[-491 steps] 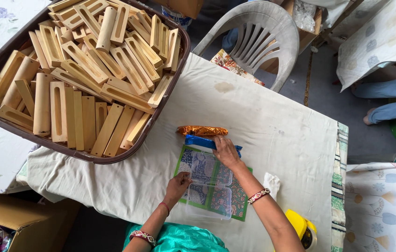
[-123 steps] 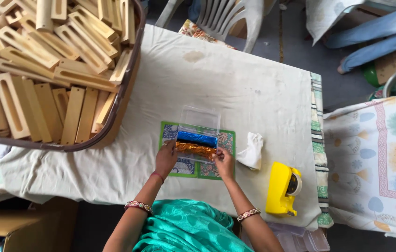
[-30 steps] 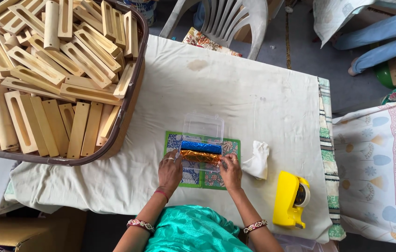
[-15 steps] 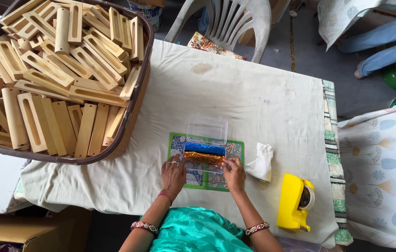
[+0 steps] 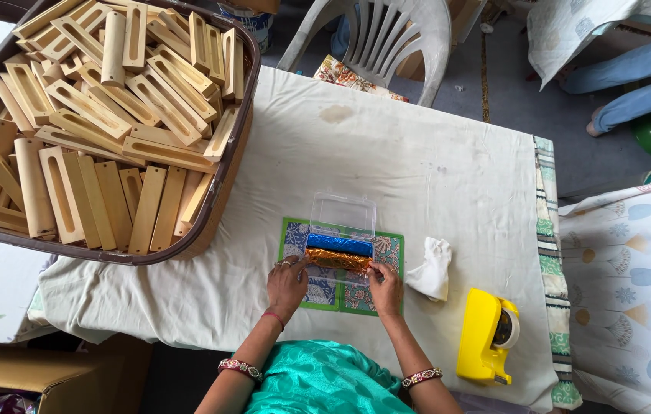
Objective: The person wraps wooden blocks with metallic foil, folding the foil around each block and smoothing it by hand. They wipe a clear plastic container with a white cloth, place the wrapped blocks into the container, and wipe the blocks with the cloth.
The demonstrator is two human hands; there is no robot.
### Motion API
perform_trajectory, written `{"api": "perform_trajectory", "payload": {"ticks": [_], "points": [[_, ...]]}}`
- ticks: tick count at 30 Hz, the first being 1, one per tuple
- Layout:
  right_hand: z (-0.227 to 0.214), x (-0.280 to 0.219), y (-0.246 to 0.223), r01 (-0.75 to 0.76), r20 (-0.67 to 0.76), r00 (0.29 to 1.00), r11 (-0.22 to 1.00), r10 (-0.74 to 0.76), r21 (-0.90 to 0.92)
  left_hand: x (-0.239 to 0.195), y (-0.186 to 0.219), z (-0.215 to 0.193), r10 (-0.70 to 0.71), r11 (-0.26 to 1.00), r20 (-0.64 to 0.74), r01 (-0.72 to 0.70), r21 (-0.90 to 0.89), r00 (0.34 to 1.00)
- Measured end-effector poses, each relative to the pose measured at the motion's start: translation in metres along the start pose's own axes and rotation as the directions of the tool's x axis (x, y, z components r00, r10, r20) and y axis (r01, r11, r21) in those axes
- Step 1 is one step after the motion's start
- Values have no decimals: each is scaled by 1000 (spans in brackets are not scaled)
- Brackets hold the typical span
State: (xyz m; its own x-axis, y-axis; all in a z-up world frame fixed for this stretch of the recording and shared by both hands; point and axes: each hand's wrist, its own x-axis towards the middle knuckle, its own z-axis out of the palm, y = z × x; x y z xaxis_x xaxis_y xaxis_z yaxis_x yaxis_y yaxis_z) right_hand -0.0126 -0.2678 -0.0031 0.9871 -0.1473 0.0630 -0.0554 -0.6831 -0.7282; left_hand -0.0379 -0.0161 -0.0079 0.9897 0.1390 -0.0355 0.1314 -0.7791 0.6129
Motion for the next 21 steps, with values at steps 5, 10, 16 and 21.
{"api": "perform_trajectory", "payload": {"ticks": [5, 10, 16, 21], "points": [[1, -1, -2, 22, 9, 1000, 999, -23, 46, -4, -2, -6, 57, 998, -6, -57, 13, 998], [6, -9, 0, 44, 6, 999, 999, -44, -15, -12, -7, -25, 174, 983, 39, -176, 55, 984], [8, -11, 4, 62, 5, 998, 995, -62, -75, -20, -9, -28, 251, 954, 132, -269, 136, 959], [10, -11, 7, 76, 16, 997, 987, -75, -141, -21, -7, -30, 254, 946, 152, -278, 165, 955]]}}
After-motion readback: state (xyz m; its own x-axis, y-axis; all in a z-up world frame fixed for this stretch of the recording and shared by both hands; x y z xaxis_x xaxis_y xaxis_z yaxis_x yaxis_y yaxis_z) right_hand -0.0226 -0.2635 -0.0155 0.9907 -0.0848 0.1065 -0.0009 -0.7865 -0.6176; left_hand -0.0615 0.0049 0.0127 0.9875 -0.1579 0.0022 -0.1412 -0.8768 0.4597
